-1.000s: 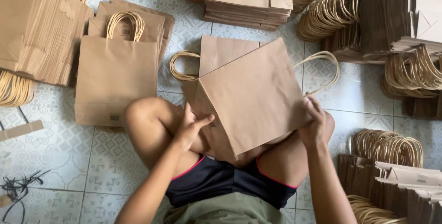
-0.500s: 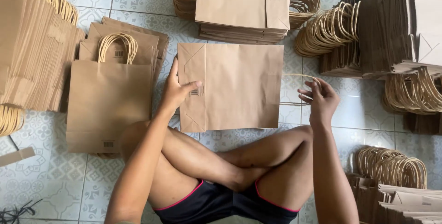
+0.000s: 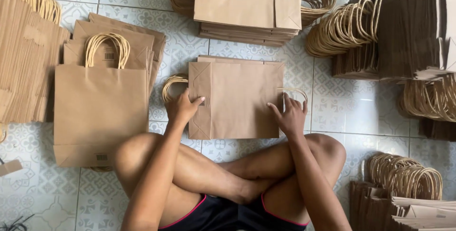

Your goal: The person is sitting on the floor and assembling paper bags by opening them up from their flat state and stacking them.

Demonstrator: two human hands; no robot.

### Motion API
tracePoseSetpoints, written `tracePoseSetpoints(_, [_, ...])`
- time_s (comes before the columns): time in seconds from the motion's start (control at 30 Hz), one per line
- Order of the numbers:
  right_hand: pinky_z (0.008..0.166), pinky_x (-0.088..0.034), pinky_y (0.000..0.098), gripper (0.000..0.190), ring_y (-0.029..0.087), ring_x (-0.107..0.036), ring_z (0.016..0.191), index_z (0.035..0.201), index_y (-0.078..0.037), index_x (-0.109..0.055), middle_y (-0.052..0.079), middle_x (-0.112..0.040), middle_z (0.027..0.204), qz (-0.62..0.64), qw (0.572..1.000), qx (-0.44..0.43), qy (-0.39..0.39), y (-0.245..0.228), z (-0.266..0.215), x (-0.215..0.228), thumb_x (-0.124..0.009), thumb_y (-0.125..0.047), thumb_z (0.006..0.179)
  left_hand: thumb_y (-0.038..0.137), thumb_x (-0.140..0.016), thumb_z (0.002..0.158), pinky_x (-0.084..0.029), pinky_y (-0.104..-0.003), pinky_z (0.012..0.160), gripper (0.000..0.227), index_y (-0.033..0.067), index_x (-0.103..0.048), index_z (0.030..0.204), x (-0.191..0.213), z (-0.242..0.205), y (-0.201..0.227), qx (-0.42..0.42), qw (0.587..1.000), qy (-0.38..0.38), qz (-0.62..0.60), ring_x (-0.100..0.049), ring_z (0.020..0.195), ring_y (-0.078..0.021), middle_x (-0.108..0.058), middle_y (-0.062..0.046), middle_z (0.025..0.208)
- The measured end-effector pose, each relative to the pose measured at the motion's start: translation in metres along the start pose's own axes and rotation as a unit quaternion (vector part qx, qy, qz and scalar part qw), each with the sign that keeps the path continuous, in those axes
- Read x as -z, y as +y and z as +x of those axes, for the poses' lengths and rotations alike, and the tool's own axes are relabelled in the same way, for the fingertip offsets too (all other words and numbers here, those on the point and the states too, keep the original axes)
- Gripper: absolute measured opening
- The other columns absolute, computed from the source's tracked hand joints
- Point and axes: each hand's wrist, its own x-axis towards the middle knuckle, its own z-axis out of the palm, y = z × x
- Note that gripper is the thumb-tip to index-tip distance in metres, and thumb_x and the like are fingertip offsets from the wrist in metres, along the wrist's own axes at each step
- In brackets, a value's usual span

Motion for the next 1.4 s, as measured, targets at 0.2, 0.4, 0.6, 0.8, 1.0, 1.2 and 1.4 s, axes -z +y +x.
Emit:
tracePoseSetpoints(0.2, [0.105, -0.045, 0.0549, 0.067, 0.022, -0.071, 0.091, 0.14, -0.009, -0.063, 0.004, -0.072, 0.098, -0.008, 0.999, -0.008, 0.037, -0.004, 0.016, -0.003, -0.074, -0.055, 0.092, 0.05, -0.059, 0.097, -0.041, -0.056, 0.111, 0.076, 0.0058, -0.041, 0.156, 0.009, -0.022, 0.036, -0.027, 0.997, 0.033, -0.058, -0.053, 0.133, -0.046, -0.062, -0.024, 0.138])
tracePoseSetpoints(0.4, [0.089, -0.05, 0.042, 0.06, 0.015, -0.068, 0.073, 0.129, -0.011, -0.073, -0.001, -0.068, 0.086, -0.07, 0.99, 0.069, 0.101, 0.01, 0.02, -0.022, -0.076, -0.057, 0.092, 0.063, -0.055, 0.096, -0.05, -0.048, 0.095, 0.061, 0.0131, -0.062, 0.13, -0.027, 0.015, 0.023, -0.047, 0.982, 0.095, 0.158, -0.074, 0.101, -0.034, -0.077, -0.012, 0.103])
tracePoseSetpoints(0.6, [0.085, -0.053, 0.0441, 0.056, 0.022, -0.072, 0.084, 0.126, -0.016, -0.077, 0.001, -0.071, 0.092, -0.072, 0.985, 0.105, 0.12, 0.016, 0.023, -0.022, -0.077, -0.058, 0.089, 0.053, -0.062, 0.096, -0.043, -0.054, 0.097, 0.064, 0.01, -0.057, 0.142, -0.056, 0.038, 0.011, -0.05, 0.99, 0.117, 0.067, -0.067, 0.114, -0.0412, -0.073, -0.02, 0.115])
tracePoseSetpoints(0.8, [0.075, -0.053, 0.0377, 0.029, 0.022, -0.065, 0.08, 0.119, -0.012, -0.076, 0.002, -0.063, 0.091, 0.005, 0.962, 0.164, 0.217, -0.046, 0.039, 0.022, -0.083, -0.032, 0.099, 0.045, -0.063, 0.096, -0.057, -0.048, 0.089, 0.045, 0.0143, -0.067, 0.129, 0.064, -0.1, 0.013, -0.186, 0.945, 0.2, -0.179, -0.074, 0.104, -0.0315, -0.077, -0.012, 0.113])
tracePoseSetpoints(1.0, [0.071, -0.059, 0.0316, 0.013, 0.022, -0.073, 0.08, 0.107, -0.015, -0.08, 0.004, -0.072, 0.09, 0.18, 0.943, 0.278, 0.03, -0.236, 0.06, 0.032, -0.083, -0.02, 0.096, 0.024, -0.067, 0.1, -0.055, -0.029, 0.084, 0.022, 0.019, -0.076, 0.12, 0.088, -0.202, -0.097, -0.09, 0.798, 0.413, -0.43, -0.075, 0.099, -0.0161, -0.08, -0.002, 0.105])
tracePoseSetpoints(1.2, [0.079, -0.059, 0.0494, 0.041, 0.034, -0.074, 0.1, 0.127, -0.011, -0.073, 0.013, -0.072, 0.114, 0.143, 0.904, 0.387, -0.113, -0.374, 0.076, 0.002, -0.08, -0.025, 0.089, 0.042, -0.057, 0.102, -0.047, -0.038, 0.094, 0.058, 0.0105, -0.049, 0.15, 0.05, -0.221, -0.2, 0.172, 0.7, 0.288, -0.63, -0.051, 0.135, -0.0357, -0.048, -0.022, 0.152])
tracePoseSetpoints(1.4, [0.09, -0.056, 0.0513, 0.058, 0.043, -0.065, 0.115, 0.139, 0.002, -0.062, 0.023, -0.065, 0.125, 0.044, 0.914, 0.379, -0.137, -0.432, 0.075, -0.024, -0.08, -0.022, 0.09, 0.041, -0.065, 0.098, -0.043, -0.054, 0.11, 0.089, 0.0108, -0.015, 0.165, 0.037, -0.206, -0.208, 0.188, 0.664, 0.219, -0.69, -0.032, 0.148, -0.0437, -0.022, -0.024, 0.164])
